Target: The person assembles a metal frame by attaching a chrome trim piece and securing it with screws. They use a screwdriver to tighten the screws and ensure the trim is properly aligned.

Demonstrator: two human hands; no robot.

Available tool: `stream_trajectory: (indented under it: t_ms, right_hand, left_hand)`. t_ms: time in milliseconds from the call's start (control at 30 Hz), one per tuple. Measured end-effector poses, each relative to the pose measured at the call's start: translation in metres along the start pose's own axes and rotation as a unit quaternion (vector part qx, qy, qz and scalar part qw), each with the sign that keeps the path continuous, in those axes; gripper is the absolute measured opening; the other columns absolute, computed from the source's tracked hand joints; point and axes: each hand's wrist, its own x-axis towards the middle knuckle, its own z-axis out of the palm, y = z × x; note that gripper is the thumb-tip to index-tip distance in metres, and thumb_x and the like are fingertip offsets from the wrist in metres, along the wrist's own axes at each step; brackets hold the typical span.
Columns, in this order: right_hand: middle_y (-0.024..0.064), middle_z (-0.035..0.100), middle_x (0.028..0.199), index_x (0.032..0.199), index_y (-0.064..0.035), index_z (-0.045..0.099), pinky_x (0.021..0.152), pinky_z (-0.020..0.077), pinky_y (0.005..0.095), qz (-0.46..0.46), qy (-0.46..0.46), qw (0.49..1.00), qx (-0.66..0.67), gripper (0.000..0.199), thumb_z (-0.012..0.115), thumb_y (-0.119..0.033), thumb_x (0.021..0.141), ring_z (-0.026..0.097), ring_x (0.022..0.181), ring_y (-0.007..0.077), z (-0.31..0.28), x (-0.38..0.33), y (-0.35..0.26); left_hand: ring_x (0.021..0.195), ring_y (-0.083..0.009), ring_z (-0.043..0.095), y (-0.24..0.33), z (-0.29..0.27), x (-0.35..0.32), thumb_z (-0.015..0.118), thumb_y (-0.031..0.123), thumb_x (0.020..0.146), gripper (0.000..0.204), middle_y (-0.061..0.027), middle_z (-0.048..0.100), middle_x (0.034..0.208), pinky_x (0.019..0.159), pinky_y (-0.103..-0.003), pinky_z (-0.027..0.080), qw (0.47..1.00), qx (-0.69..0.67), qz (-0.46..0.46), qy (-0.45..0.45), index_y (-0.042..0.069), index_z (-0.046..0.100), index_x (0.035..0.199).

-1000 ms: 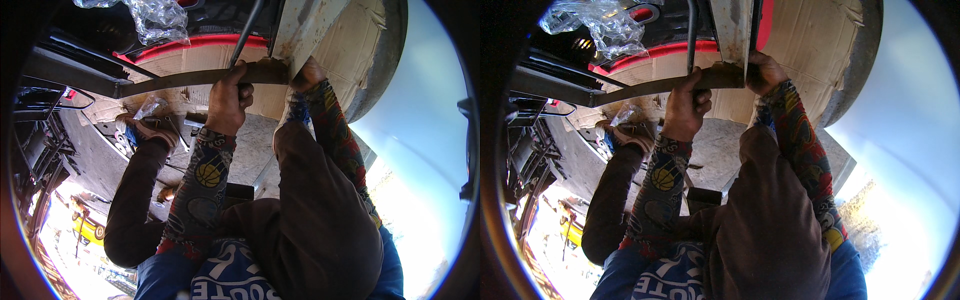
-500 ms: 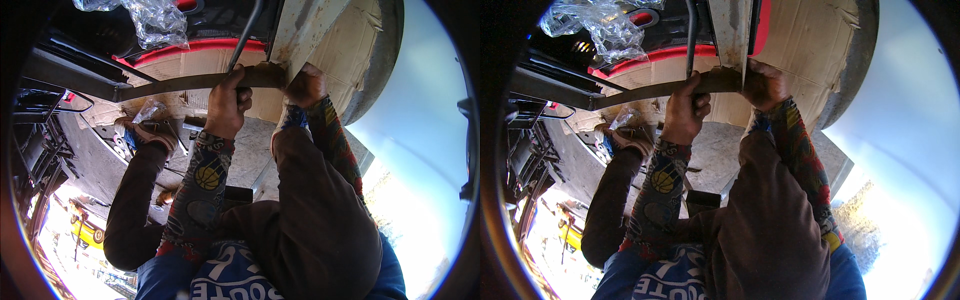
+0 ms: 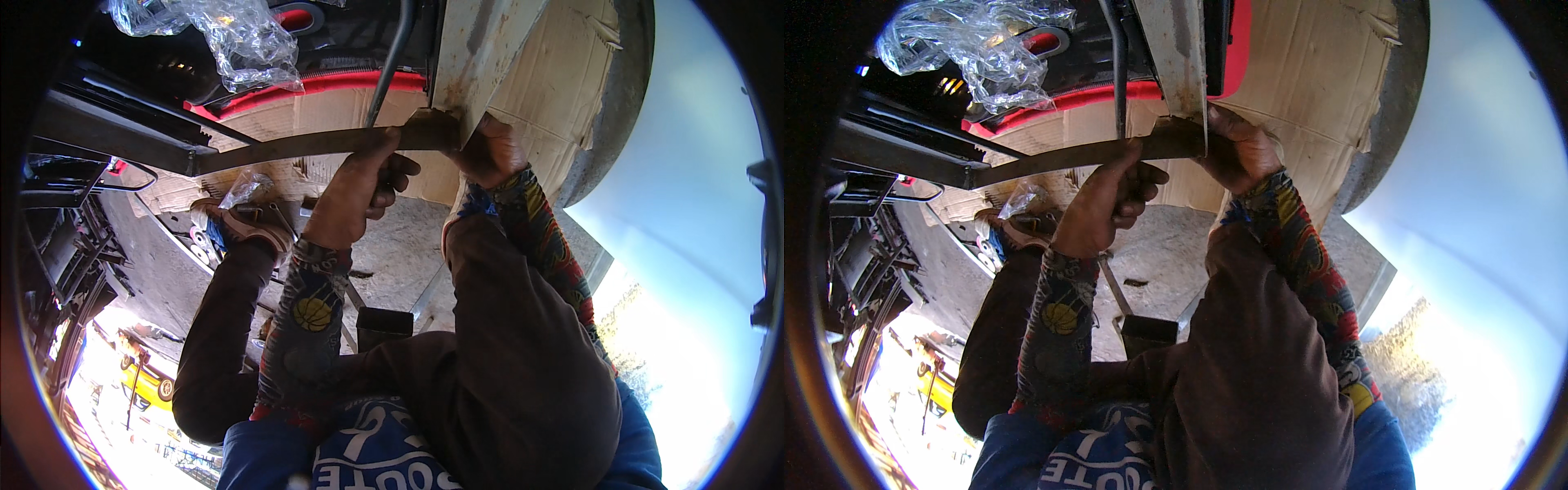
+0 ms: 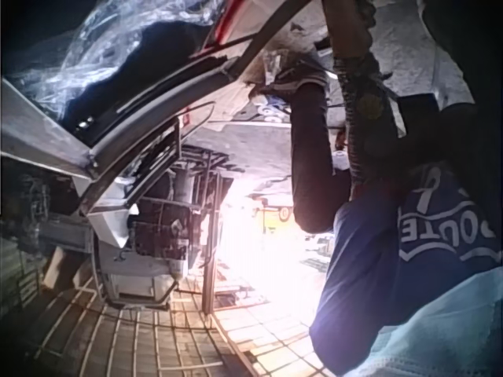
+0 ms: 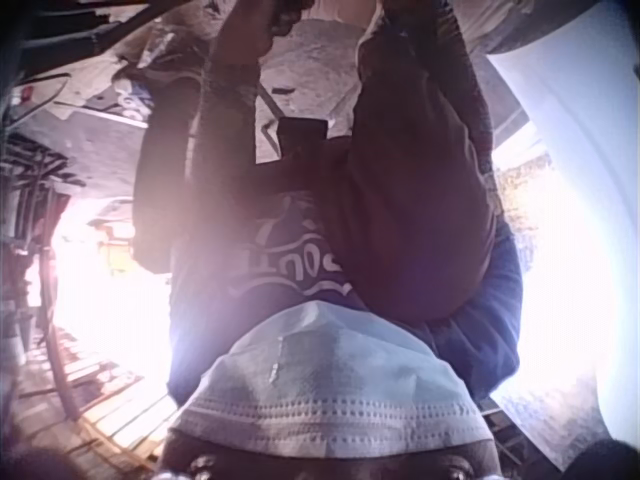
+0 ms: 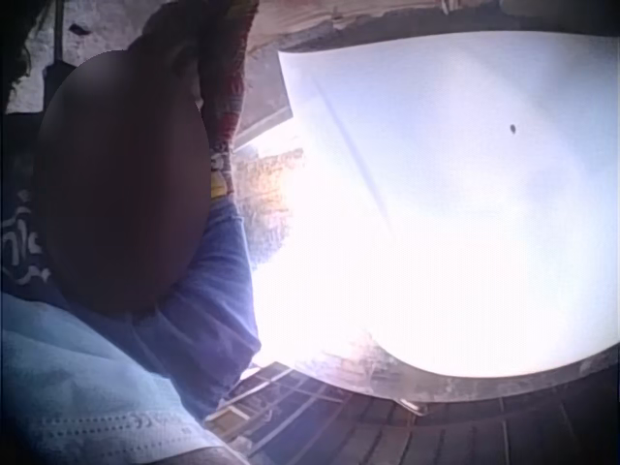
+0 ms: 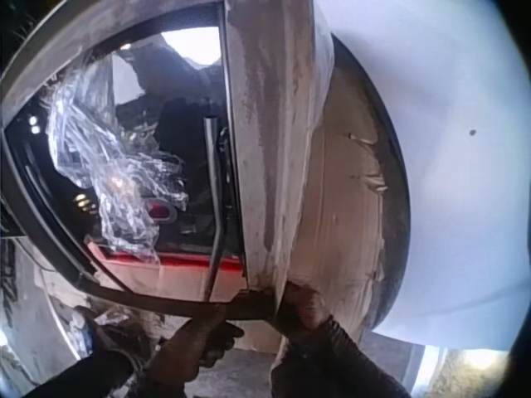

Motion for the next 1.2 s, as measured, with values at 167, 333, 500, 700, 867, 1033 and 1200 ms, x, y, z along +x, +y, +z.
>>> stream_trajectory:
  t_ms: [167,333,500,700,867,1033,1200]
  right_hand:
    - [0.0208,0.064,0.123,0.132,0.0034,0.052,0.100,0.0492,0.0433,0.033,0.018,0.999,0.036,0.043,0.057,-0.023,0.099,0.061,0.115,0.0303,0.001,-0.007,0.003]
    - [0.0173,0.064,0.124,0.131,0.0027,0.054,0.100,0.0496,0.0410,-0.007,0.010,1.000,-0.002,0.041,0.057,-0.023,0.100,0.061,0.115,0.0277,0.001,-0.004,0.005]
    - [0.0155,0.063,0.126,0.130,0.0025,0.055,0.101,0.0485,0.0403,-0.023,0.014,1.000,-0.011,0.039,0.057,-0.022,0.099,0.061,0.115,0.0259,-0.003,-0.001,0.008]
    - [0.0140,0.065,0.122,0.129,0.0020,0.056,0.101,0.0490,0.0400,-0.043,0.011,0.999,-0.011,0.038,0.060,-0.021,0.098,0.062,0.112,0.0252,-0.005,-0.003,0.009]
    - [0.0133,0.066,0.119,0.127,0.0004,0.058,0.096,0.0519,0.0424,-0.060,-0.003,0.998,0.001,0.037,0.061,-0.021,0.097,0.063,0.110,0.0257,-0.010,0.000,0.010]
    - [0.0137,0.067,0.118,0.127,-0.0001,0.057,0.096,0.0527,0.0441,-0.046,0.009,0.999,-0.024,0.037,0.062,-0.021,0.096,0.064,0.109,0.0271,-0.011,0.003,0.006]
    - [0.0144,0.066,0.121,0.128,0.0007,0.056,0.098,0.0512,0.0423,-0.051,0.002,0.997,-0.058,0.039,0.061,-0.022,0.097,0.064,0.110,0.0274,-0.003,0.001,0.006]
  left_hand:
    - [0.056,-0.0181,0.061,-0.007,0.034,-0.004,0.067,0.036,0.093,0.034,-0.0114,0.065,0.076,0.053,-0.031,0.046,0.875,0.367,0.247,0.196,0.002,0.066,0.087]
    - [0.076,-0.0354,0.069,0.017,0.047,0.004,0.078,0.019,0.079,0.024,-0.0151,0.068,0.084,0.063,-0.043,0.053,0.729,0.411,0.450,0.311,0.003,0.065,0.091]
    - [0.071,-0.0345,0.069,0.026,0.049,0.011,0.078,0.026,0.079,0.031,-0.0149,0.070,0.079,0.063,-0.041,0.054,0.730,0.444,0.407,0.324,0.007,0.070,0.101]
    - [0.071,-0.0389,0.067,0.022,0.053,0.017,0.075,0.033,0.078,0.026,-0.0164,0.067,0.072,0.062,-0.045,0.054,0.758,0.442,0.377,0.296,0.009,0.070,0.086]
    - [0.072,-0.0397,0.067,0.027,0.050,0.019,0.074,0.032,0.079,0.025,-0.0172,0.067,0.074,0.062,-0.046,0.053,0.771,0.442,0.365,0.279,0.008,0.069,0.085]
    - [0.073,-0.0394,0.067,0.027,0.053,0.022,0.074,0.033,0.080,0.026,-0.0172,0.067,0.073,0.062,-0.046,0.053,0.758,0.453,0.366,0.294,0.008,0.069,0.084]
    - [0.072,-0.0394,0.067,0.024,0.045,0.018,0.075,0.029,0.081,0.024,-0.0163,0.066,0.070,0.061,-0.045,0.053,0.760,0.442,0.398,0.262,0.009,0.065,0.090]
